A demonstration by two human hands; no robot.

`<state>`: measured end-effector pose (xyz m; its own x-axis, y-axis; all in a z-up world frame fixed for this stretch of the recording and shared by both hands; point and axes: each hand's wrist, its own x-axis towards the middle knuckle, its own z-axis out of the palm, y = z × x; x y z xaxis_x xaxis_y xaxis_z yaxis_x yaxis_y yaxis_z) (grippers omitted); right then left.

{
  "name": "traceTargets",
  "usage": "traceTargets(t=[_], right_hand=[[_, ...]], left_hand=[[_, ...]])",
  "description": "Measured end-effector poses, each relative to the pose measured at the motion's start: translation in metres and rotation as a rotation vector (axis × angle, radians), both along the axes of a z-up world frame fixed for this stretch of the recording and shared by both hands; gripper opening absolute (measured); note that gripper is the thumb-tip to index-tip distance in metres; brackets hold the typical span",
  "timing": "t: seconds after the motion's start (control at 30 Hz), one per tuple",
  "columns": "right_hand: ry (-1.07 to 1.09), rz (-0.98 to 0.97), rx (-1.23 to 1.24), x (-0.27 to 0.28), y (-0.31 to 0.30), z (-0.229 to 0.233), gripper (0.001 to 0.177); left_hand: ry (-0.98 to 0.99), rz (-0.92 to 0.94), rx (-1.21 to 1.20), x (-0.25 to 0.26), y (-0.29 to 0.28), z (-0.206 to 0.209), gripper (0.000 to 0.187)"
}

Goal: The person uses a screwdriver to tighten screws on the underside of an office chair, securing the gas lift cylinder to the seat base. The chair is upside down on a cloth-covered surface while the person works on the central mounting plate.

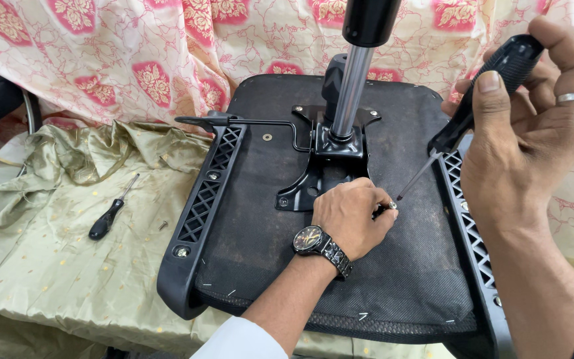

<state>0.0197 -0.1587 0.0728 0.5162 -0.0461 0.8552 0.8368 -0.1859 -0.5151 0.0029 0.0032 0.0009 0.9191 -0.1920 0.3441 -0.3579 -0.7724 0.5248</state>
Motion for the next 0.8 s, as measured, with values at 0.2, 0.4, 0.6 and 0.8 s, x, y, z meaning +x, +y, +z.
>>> traceTargets(t=[0.2, 0.4, 0.6, 0.8], right_hand=[[0.078, 0.017, 0.016, -0.007, 0.01, -0.001, 0.04], [0.051, -0.003, 0.005, -0.011, 0.013, -0.001, 0.036], [-0.002, -0.094, -0.086, -0.007, 0.007, 0.009, 0.028], [0.006, -0.023, -0.082, -0.01, 0.007, 0.02, 0.022]], left_hand=[[-0.007, -0.002, 0.004, 0.001, 0.0, -0.001, 0.02], [-0.022, -0.01, -0.006, 0.001, 0.001, -0.003, 0.02], [-0.04, -0.011, 0.009, 0.001, 0.001, -0.003, 0.02], [-0.042, -0.011, -0.007, 0.0, 0.001, -0.002, 0.021]])
